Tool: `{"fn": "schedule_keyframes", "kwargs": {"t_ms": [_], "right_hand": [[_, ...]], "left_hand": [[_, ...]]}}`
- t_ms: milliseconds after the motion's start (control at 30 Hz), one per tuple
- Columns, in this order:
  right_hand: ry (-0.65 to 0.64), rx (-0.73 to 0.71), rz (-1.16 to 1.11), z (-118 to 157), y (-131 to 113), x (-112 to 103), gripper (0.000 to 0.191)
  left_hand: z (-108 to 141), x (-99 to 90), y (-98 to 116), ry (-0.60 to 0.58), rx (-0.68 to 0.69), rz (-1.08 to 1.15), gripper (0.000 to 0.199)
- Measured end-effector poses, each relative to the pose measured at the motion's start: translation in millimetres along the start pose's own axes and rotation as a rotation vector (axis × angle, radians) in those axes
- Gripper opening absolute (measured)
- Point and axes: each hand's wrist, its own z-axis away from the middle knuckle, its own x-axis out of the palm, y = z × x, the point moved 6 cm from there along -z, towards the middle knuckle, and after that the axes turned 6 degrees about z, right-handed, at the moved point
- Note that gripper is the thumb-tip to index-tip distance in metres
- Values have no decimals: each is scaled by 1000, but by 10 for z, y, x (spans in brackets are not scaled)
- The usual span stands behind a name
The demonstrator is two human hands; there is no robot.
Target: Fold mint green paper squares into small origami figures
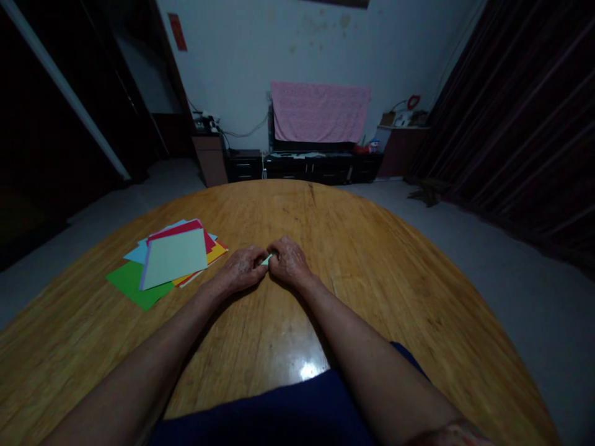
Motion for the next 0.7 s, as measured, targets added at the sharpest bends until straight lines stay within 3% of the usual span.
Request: {"fn": "schedule_keyframes", "kwargs": {"t_ms": [400,700], "right_hand": [[-39,-20,24,52,21,-74,28],[-88,-44,85,84,72,-134,30]], "left_hand": [[31,-93,88,-43,-23,44,22],[15,-84,31,-62,10,109,28]]}}
